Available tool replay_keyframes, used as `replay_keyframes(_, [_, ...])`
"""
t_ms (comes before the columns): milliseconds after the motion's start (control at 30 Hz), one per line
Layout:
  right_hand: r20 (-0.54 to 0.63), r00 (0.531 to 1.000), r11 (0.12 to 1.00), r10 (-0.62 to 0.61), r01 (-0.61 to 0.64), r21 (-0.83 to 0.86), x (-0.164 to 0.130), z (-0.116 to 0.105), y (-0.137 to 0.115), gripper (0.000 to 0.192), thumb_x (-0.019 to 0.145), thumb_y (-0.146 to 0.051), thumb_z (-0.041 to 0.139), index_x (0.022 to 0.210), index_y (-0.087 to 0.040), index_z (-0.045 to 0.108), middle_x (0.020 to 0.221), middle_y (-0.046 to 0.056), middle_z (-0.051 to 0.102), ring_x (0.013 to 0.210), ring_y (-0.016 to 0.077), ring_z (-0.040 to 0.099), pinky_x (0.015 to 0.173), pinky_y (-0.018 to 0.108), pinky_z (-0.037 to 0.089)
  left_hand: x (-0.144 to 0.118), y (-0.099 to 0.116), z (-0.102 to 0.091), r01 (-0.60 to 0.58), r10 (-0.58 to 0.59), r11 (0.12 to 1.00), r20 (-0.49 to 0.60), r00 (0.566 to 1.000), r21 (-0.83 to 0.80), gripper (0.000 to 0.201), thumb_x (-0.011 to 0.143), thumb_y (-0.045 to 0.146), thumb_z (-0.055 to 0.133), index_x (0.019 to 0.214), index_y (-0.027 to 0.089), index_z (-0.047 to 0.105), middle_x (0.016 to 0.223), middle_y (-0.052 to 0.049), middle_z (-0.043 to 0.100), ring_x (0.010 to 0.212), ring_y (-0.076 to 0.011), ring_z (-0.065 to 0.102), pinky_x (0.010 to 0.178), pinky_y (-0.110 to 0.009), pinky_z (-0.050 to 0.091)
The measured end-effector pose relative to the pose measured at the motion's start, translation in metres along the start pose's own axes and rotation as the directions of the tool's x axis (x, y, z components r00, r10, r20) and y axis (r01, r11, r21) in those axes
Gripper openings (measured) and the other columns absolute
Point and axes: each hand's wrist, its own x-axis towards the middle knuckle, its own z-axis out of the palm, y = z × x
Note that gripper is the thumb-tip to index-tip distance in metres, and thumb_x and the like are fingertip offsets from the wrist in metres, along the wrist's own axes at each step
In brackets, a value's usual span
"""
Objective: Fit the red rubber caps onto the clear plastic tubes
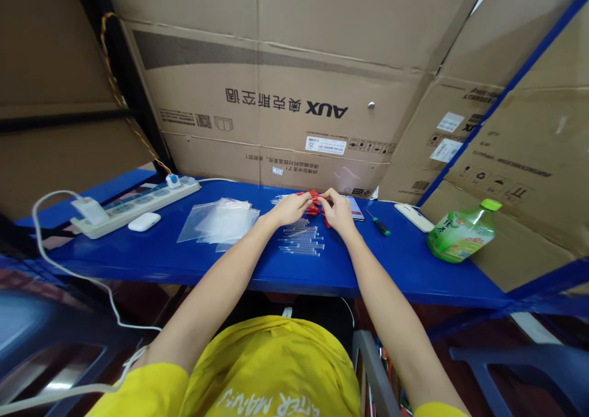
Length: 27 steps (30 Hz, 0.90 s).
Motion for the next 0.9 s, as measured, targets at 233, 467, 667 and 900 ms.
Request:
replay_keyframes(233, [0.011, 0.986, 0.878, 0.165, -0.152, 0.454, 0.005, 0.004, 0.004, 0.041, 0.083, -0.062, 0.074, 0.086, -0.024, 0.06, 0.074, 0.001, 0.071, 0.07, 0.0185, 0.066, 0.074, 0.033, 0.056, 0.002, 0.001, -0.001, -0.01, 0.001, 0.975, -0.041, 0.999, -0.224, 0.033, 0.109, 0.038, 0.032, 0.097, 0.02, 0.057, 0.091, -0.005, 0.069, 0.081, -0.0193, 0.062, 0.078, -0.029, 0.044])
replay_keyframes(467, [0.086, 0.978, 0.75, 0.192, -0.203, 0.63, 0.006, 0.0, 0.002, 0.046, 0.081, -0.066, 0.075, 0.086, -0.026, 0.053, 0.074, -0.002, 0.063, 0.07, 0.0155, 0.062, 0.076, 0.032, 0.058, 0.001, 0.013, -0.009, -0.127, 0.098, 0.904, -0.091, 0.991, -0.409, 0.031, 0.108, 0.042, 0.038, 0.099, 0.019, 0.057, 0.088, -0.003, 0.064, 0.08, -0.0174, 0.056, 0.078, -0.028, 0.044])
replay_keyframes(667, [0.074, 0.978, 0.792, 0.196, -0.202, 0.577, 0.006, -0.006, -0.004, 0.043, 0.086, -0.068, 0.067, 0.088, -0.027, 0.052, 0.07, -0.002, 0.056, 0.069, 0.017, 0.06, 0.071, 0.034, 0.058, 0.001, 0.019, -0.008, -0.142, 0.114, 0.807, -0.084, 0.99, -0.574, 0.035, 0.106, 0.048, 0.04, 0.097, 0.018, 0.057, 0.09, -0.003, 0.062, 0.082, -0.0167, 0.055, 0.079, -0.028, 0.047])
replay_keyframes(900, [0.096, 0.977, 0.812, 0.188, -0.21, 0.545, 0.003, 0.008, -0.007, 0.048, 0.083, -0.055, 0.075, 0.116, -0.024, 0.062, 0.081, -0.001, 0.069, 0.069, 0.0154, 0.063, 0.071, 0.031, 0.055, 0.0, 0.006, -0.001, -0.034, 0.009, 0.901, -0.059, 0.998, -0.432, 0.031, 0.107, 0.04, 0.036, 0.093, 0.02, 0.055, 0.091, -0.003, 0.065, 0.084, -0.0178, 0.059, 0.081, -0.03, 0.045])
